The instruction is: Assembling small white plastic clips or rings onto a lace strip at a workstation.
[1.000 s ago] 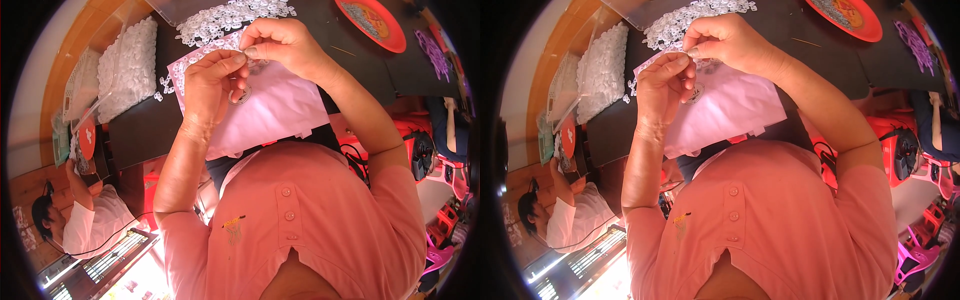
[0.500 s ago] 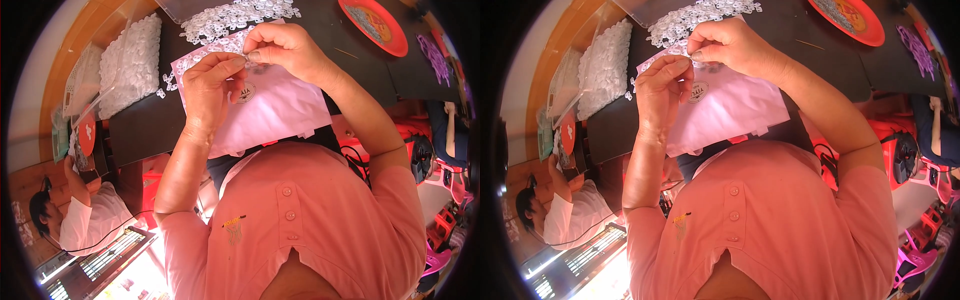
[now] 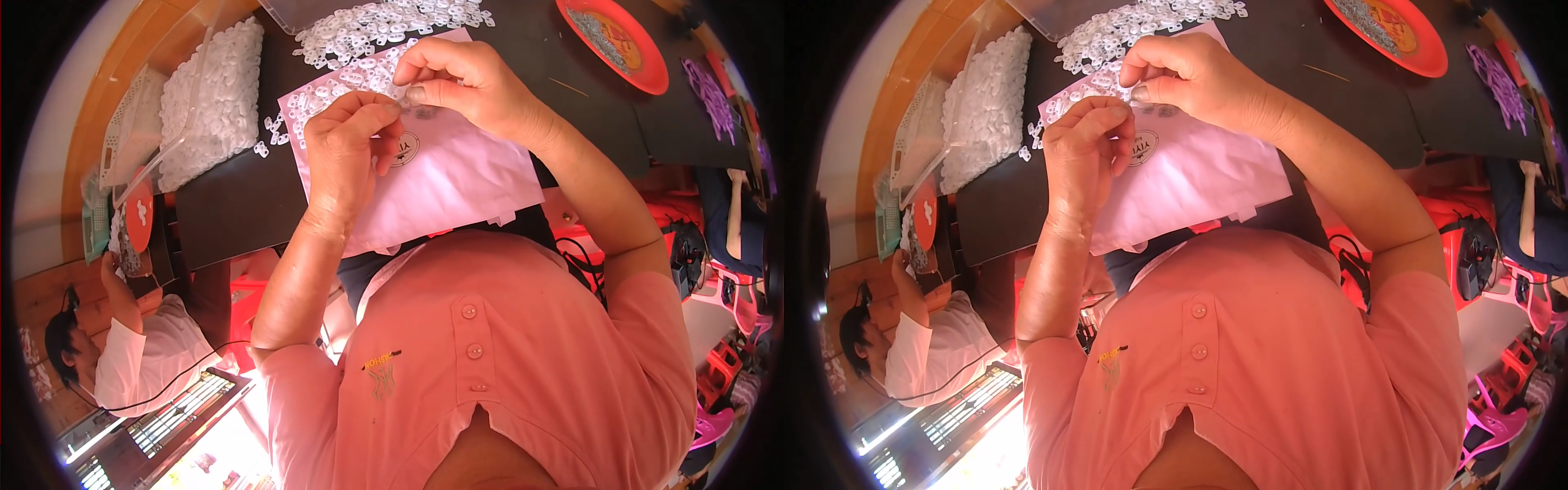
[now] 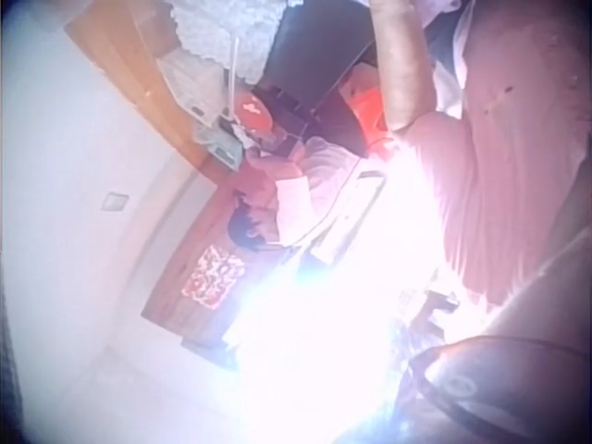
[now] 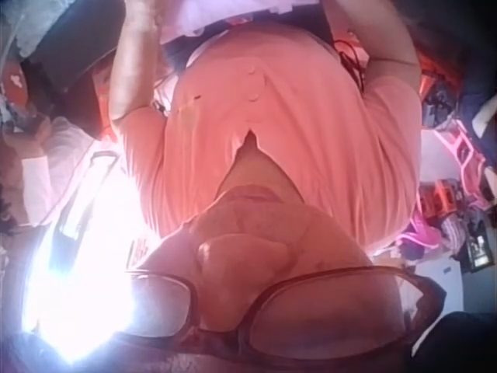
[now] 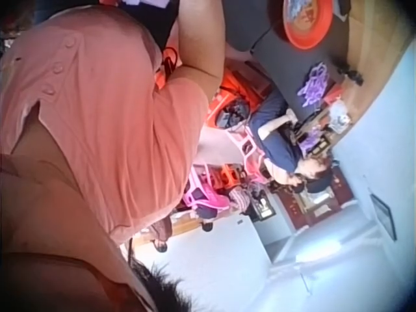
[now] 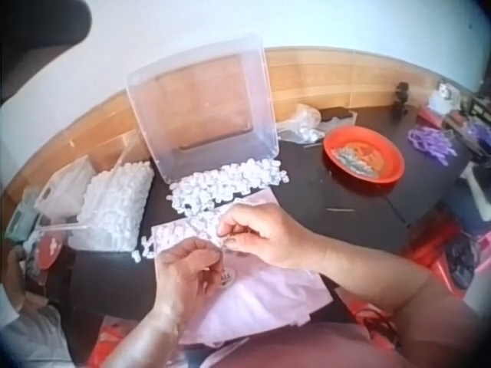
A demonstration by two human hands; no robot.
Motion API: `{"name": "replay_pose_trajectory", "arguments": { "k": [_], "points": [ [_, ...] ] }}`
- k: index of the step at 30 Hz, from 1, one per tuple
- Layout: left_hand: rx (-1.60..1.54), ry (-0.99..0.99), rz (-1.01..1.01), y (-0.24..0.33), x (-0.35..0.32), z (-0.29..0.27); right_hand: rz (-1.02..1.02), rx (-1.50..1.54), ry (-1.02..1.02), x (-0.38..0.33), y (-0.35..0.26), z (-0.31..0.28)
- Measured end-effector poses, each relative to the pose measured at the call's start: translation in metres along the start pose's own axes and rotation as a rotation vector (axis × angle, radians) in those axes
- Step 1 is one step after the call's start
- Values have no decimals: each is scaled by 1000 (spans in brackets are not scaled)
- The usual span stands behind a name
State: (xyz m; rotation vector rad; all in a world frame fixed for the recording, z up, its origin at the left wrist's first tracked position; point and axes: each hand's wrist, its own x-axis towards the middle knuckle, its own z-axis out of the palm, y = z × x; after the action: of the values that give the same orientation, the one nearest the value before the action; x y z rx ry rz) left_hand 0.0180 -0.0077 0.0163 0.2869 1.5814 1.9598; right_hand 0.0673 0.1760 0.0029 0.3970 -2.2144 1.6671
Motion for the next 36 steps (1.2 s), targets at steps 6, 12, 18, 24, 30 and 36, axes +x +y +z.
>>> {"name": "replay_pose_trajectory", "arguments": {
  "k": [6,12,18,24,30,36],
  "points": [
    [217,76,174,-11,-4,1,71,-208,-166,1,0,-2],
    [457,79,357,-18,-6,0,45,-106,-161,-1,0,0],
    [604,52,361,-14,-9,-6,62,-35,-106,-2,-2,-4],
    [666,16,405,-20,-2,-12,6,-42,-82,0,1,-5],
    [265,14,112,7,0,2,-144,-196,-23,-1,-1,-2],
    [140,-9,52,13,8,9,-217,-239,53,-1,0,-3]
  ]
}}
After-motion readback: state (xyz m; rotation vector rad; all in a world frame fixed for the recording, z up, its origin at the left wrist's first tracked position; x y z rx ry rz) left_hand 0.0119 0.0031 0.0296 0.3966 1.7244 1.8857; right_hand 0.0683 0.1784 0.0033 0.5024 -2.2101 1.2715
